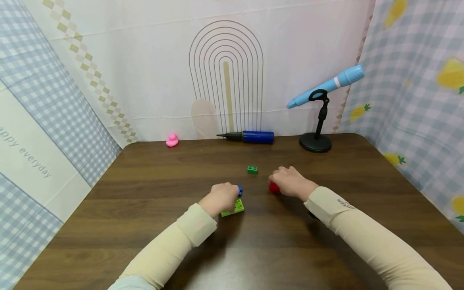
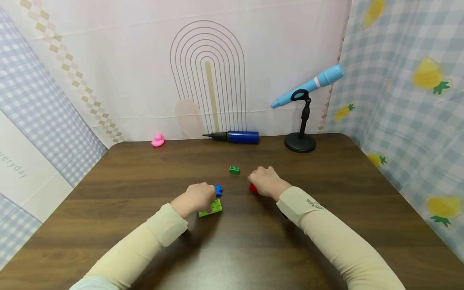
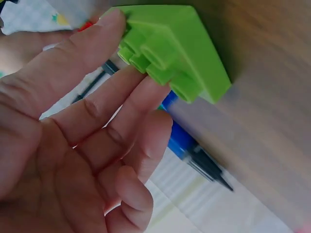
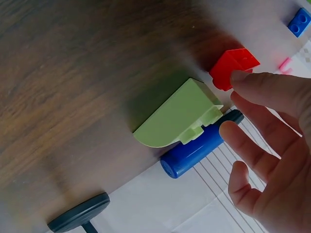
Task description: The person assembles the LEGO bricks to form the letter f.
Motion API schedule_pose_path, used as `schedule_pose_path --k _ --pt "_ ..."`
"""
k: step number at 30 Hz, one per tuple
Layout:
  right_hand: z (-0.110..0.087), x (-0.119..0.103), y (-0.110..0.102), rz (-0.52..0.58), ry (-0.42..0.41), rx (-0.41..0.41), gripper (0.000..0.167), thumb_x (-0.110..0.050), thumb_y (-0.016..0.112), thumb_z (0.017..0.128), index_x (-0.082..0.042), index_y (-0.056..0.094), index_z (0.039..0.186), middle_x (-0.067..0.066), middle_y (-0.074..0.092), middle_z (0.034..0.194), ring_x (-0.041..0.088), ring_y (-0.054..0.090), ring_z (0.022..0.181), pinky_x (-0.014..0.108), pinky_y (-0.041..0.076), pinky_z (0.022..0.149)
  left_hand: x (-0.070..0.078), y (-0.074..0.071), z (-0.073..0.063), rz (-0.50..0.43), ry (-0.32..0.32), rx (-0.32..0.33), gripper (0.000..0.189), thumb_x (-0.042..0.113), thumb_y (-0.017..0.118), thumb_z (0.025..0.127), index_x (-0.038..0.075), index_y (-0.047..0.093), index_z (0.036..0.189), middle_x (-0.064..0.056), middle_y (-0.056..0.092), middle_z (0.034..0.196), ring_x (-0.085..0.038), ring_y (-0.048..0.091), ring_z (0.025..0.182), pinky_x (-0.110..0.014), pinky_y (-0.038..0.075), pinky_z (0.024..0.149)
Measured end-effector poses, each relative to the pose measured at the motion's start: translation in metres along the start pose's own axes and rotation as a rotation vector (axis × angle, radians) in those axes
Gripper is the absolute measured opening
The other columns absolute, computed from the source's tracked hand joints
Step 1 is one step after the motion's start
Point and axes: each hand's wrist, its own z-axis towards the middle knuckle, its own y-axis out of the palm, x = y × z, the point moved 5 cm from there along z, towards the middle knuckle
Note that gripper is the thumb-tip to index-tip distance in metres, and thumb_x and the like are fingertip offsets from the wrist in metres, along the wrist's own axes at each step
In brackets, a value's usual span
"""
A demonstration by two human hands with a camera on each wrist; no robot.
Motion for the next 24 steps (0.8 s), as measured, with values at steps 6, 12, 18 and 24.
schedule_pose_path --k 6,12,18,24 --pt "0.0 0.001 0.002 -0.002 0.002 -0.003 0.028 0.0 0.067 0.07 -0.014 0.067 0.094 0.003 0.06 0.089 0.026 0.051 0.084 0.042 0.04 0.062 -0.024 -0.002 -0.002 -0.011 -0.084 -0.015 0.02 0.011 0.073 0.065 0.013 0.054 0.066 0.0 0.051 0.065 -0.014 0.042 0.057 -0.033 0.038 0.047" --pt "0.002 0.0 0.003 0.02 0.019 -0.033 0.031 0.001 0.066 0.071 -0.013 0.066 0.099 0.005 0.06 0.093 0.027 0.052 0.087 0.044 0.041 0.065 -0.041 -0.001 0.002 -0.043 -0.142 0.008 0.016 0.006 0.069 0.067 0.012 0.054 0.069 -0.002 0.051 0.068 -0.016 0.043 0.058 -0.033 0.037 0.047" --pt "0.004 0.001 0.005 0.027 0.044 -0.06 0.037 0.001 0.067 0.07 -0.013 0.064 0.104 0.007 0.059 0.1 0.029 0.05 0.093 0.048 0.04 0.071 -0.047 -0.004 0.009 -0.044 -0.142 0.05 0.013 0.005 0.064 0.07 0.011 0.053 0.068 -0.003 0.051 0.067 -0.017 0.043 0.057 -0.034 0.036 0.046" --pt "0.005 -0.001 0.006 0.026 0.047 -0.076 0.038 0.002 0.067 0.071 -0.013 0.063 0.107 0.008 0.059 0.101 0.029 0.049 0.093 0.047 0.04 0.071 -0.031 -0.009 0.018 -0.068 -0.054 0.092 0.015 0.016 0.069 0.071 0.012 0.055 0.073 -0.001 0.053 0.072 -0.016 0.047 0.065 -0.034 0.038 0.051"
